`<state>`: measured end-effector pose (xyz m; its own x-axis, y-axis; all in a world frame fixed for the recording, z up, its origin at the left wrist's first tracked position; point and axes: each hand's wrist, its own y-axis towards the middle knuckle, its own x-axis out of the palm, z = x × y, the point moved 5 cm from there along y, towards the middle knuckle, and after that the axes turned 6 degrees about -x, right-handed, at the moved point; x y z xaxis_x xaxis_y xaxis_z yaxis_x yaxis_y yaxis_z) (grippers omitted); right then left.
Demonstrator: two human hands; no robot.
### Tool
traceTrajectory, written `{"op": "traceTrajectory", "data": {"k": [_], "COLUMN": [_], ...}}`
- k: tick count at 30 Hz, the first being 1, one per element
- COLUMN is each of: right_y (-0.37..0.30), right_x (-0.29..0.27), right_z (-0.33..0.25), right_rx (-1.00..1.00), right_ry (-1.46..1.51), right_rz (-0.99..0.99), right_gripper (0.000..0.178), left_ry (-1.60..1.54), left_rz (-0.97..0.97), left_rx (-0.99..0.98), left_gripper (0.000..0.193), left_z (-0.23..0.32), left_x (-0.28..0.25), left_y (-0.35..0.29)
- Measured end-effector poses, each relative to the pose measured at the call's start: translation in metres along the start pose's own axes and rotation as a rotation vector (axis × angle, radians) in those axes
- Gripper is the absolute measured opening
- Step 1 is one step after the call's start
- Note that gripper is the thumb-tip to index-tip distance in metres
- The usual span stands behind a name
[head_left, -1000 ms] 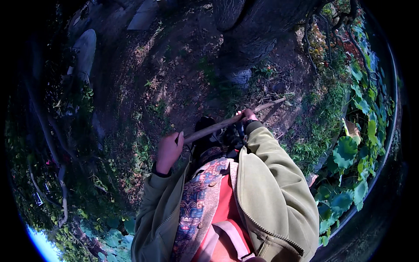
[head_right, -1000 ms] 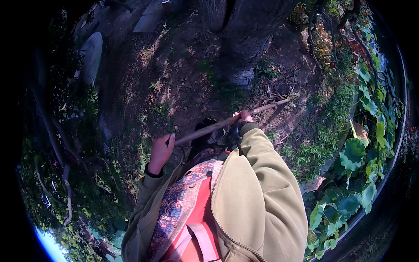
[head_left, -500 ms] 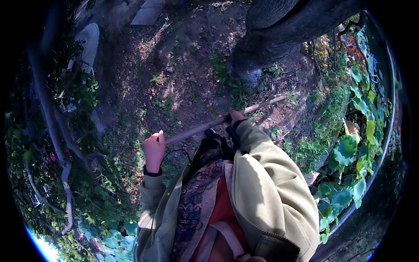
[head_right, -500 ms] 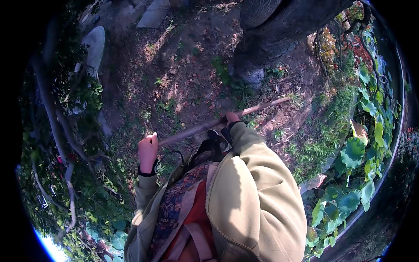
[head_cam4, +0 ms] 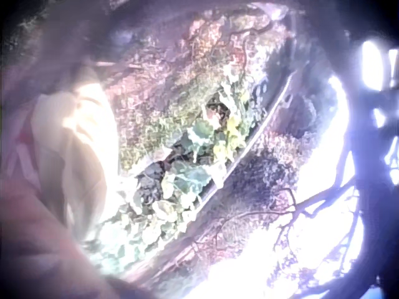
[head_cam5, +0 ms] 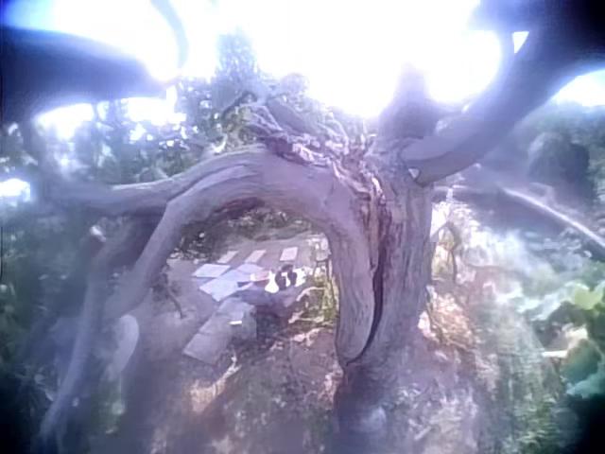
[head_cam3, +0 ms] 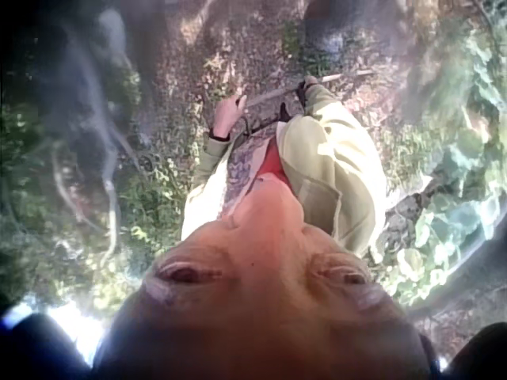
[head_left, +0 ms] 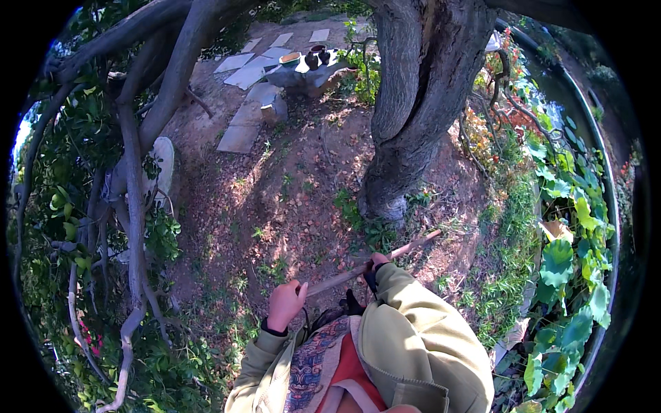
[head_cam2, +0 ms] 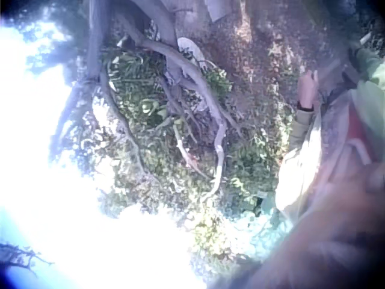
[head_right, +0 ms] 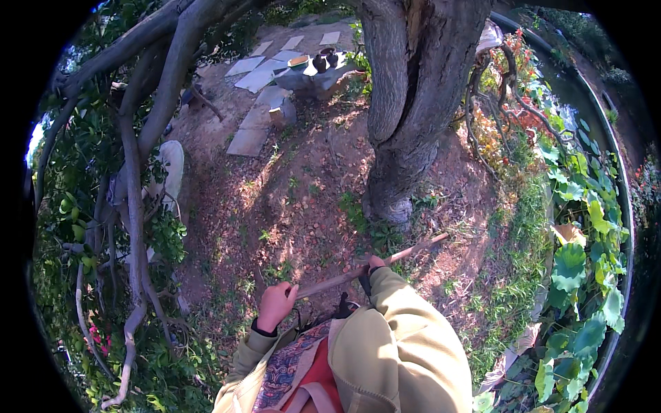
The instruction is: The person uses a long wooden stick to knock fruit from a tree and then reaches up to pick fruit directly from the branches. The person holds the stick with both hands to strike the branches and uses one hand to grasp and remove fruit.
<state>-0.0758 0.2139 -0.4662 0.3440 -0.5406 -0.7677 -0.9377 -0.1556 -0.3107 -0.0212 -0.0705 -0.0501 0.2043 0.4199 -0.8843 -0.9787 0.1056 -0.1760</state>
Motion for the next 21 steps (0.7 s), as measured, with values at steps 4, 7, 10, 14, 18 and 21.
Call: {"op": "traceTrajectory", "data": {"k": [4, 7, 10, 14, 18, 21], "right_y": [-0.022, 0.007, 0.012, 0.046, 0.033, 0.048], "right_x": [-0.053, -0.035, -0.024, -0.046, -0.056, -0.067], "right_z": [-0.013, 0.018, -0.011, 0.120, 0.020, 0.013], "right_rx": [0.225, 0.122, 0.043, 0.089, -0.153, -0.105], "right_ry": [0.126, -0.012, 0.113, 0.187, 0.132, 0.110], "right_rz": [0.070, -0.107, -0.177, -0.258, -0.263, -0.213], "right_gripper": [0.033, 0.037, 0.040, 0.044, 0.037, 0.037], "left_ry": [-0.047, -0.087, -0.036, -0.145, -0.057, -0.024], "left_rz": [0.019, 0.024, 0.024, 0.041, 0.148, 0.311], "left_rx": [0.058, 0.090, -0.020, 0.137, -0.070, 0.039], "left_gripper": [0.032, 0.030, 0.031, 0.031, 0.033, 0.033], "left_z": [0.010, 0.015, -0.004, 0.034, 0.002, -0.001], "left_x": [-0.002, 0.003, -0.006, 0.000, -0.004, -0.008], "left_y": [-0.003, 0.004, -0.007, 0.040, 0.033, 0.043]}}
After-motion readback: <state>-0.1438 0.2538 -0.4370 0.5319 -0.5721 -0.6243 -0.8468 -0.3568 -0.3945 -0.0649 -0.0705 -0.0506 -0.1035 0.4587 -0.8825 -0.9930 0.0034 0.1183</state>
